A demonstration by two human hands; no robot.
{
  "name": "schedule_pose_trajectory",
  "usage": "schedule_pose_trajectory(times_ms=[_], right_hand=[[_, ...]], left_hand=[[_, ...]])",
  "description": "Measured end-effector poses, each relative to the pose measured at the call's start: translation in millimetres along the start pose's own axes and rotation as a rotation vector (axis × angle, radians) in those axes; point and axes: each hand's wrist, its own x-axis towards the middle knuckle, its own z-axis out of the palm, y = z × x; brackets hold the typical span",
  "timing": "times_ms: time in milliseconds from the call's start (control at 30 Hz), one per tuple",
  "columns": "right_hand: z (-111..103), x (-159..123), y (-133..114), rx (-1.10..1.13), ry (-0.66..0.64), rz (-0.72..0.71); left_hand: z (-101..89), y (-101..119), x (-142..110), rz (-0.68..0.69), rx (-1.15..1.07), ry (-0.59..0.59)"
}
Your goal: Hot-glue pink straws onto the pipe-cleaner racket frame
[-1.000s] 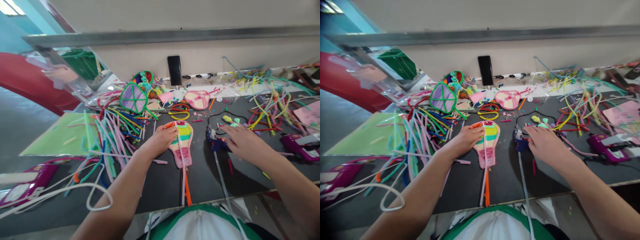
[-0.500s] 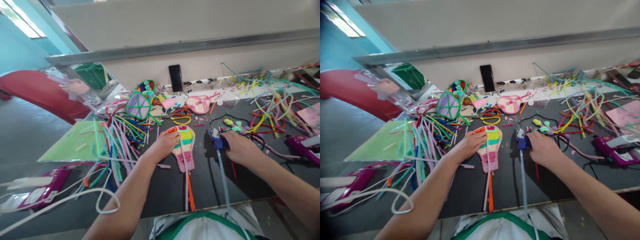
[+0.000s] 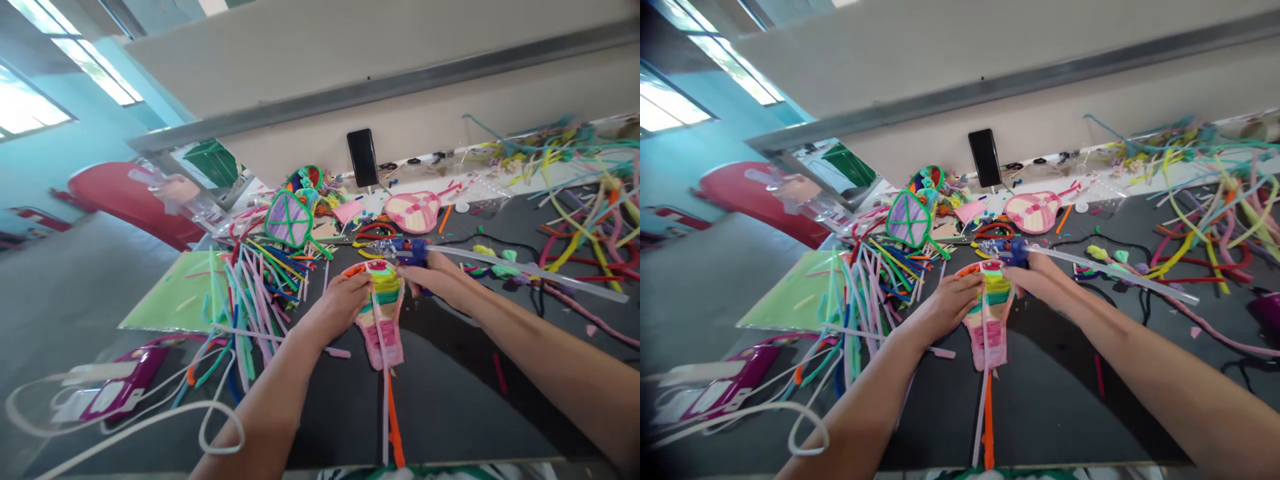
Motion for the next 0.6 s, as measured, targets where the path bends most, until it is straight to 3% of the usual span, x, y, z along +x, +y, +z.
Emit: schedule_pose_trajectory(times_ms=[167, 367, 600], right_hand=[[-1, 3, 19, 0.058, -0.009, -0.034], [-5, 7, 20, -0.009, -0.046, 0.044], [0, 9, 21, -0.025, -0.1, 0.107]], left_hand=[[1.9, -2, 3, 0.04, -0.022, 0.066], [0.7, -1, 9, 0.063, 0.013, 0.116], [-4.8, 2, 10, 0.021, -0.008, 0.056]])
